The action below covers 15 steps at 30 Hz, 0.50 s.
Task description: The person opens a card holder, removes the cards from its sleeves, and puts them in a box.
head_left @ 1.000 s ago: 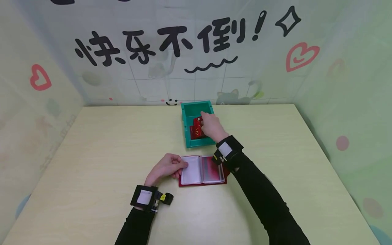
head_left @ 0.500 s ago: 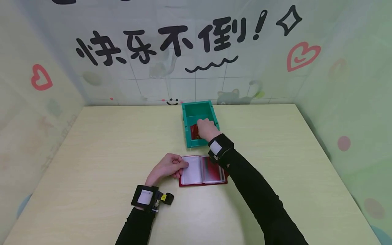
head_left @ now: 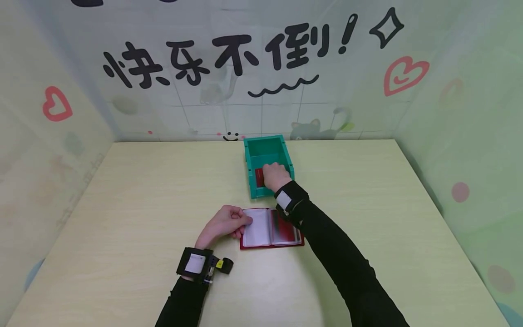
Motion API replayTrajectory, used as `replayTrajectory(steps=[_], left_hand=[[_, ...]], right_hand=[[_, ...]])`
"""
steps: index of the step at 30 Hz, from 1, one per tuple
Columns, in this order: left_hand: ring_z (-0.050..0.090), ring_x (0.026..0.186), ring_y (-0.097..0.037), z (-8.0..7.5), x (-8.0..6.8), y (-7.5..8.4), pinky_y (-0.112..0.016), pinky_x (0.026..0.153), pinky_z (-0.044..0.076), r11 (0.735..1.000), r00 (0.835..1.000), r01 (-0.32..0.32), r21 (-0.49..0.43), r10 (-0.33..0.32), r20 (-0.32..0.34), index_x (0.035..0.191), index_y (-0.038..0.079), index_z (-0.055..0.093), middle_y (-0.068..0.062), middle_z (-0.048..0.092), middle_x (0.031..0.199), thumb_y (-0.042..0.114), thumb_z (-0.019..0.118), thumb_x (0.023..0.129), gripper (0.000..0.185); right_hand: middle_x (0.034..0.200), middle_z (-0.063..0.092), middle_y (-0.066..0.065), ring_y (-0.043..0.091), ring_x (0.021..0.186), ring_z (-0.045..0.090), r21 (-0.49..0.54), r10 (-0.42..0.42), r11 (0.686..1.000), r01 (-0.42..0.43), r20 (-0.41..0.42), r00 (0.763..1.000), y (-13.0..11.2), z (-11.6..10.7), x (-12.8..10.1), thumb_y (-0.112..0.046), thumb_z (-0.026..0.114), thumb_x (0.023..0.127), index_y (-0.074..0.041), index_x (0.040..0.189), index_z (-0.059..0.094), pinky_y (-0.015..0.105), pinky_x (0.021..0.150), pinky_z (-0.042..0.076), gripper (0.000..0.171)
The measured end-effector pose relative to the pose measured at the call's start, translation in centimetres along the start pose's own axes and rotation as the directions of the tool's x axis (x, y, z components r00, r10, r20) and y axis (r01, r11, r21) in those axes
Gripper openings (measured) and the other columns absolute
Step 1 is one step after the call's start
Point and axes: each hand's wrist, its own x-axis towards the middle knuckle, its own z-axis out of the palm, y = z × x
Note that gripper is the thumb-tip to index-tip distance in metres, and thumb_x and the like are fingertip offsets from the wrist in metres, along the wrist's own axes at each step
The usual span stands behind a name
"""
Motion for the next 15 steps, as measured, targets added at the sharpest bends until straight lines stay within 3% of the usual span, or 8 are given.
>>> replayTrajectory(steps=[5, 8, 12, 15], left_hand=[[0.054, 0.048, -0.010, 0.0, 0.0, 0.2, -0.020, 0.051, 0.049, 1.000, 1.000, 0.007, -0.006, -0.007, -0.013, 0.087, 0.003, 0.065, 0.001, 0.060, 0.059, 0.017, 0.069, 0.093, 0.016], [0.055, 0.048, -0.009, -0.1, 0.0, 0.3, -0.020, 0.050, 0.050, 1.000, 1.000, 0.001, 0.006, -0.001, -0.026, 0.091, 0.001, 0.063, 0.000, 0.061, 0.060, 0.016, 0.070, 0.093, 0.016], [0.057, 0.048, -0.010, -0.1, 0.0, 0.4, -0.021, 0.049, 0.051, 1.000, 0.999, 0.006, 0.013, -0.005, -0.054, 0.106, 0.000, 0.055, -0.003, 0.063, 0.063, 0.016, 0.072, 0.092, 0.027], [0.056, 0.046, -0.011, 0.0, 0.0, 0.6, -0.021, 0.049, 0.050, 0.999, 0.996, 0.023, 0.035, -0.020, -0.087, 0.114, 0.001, 0.050, -0.005, 0.063, 0.064, 0.017, 0.074, 0.090, 0.036]], right_hand=[[0.125, 0.057, 0.026, 0.037, 0.097, 0.067, 0.055, -0.046, 0.997, 0.052, -0.096, 0.994, -0.1, -0.6, -0.8, -0.012, 0.056, 0.102, 0.000, 0.123, 0.060, 0.046, 0.078, 0.061, 0.025], [0.127, 0.057, 0.025, 0.038, 0.094, 0.067, 0.111, -0.094, 0.987, 0.116, -0.186, 0.978, -0.1, -1.2, -2.0, -0.009, 0.055, 0.101, 0.000, 0.128, 0.059, 0.046, 0.075, 0.061, 0.029], [0.113, 0.067, 0.020, 0.032, 0.093, 0.067, 0.180, -0.160, 0.959, 0.219, -0.293, 0.942, 0.0, -1.5, -4.4, -0.010, 0.055, 0.101, 0.000, 0.128, 0.063, 0.042, 0.073, 0.059, 0.030], [0.101, 0.072, 0.015, 0.024, 0.083, 0.065, 0.272, -0.163, 0.929, 0.250, -0.304, 0.938, 0.3, -1.3, -6.5, -0.013, 0.061, 0.099, -0.001, 0.118, 0.068, 0.034, 0.069, 0.057, 0.023]])
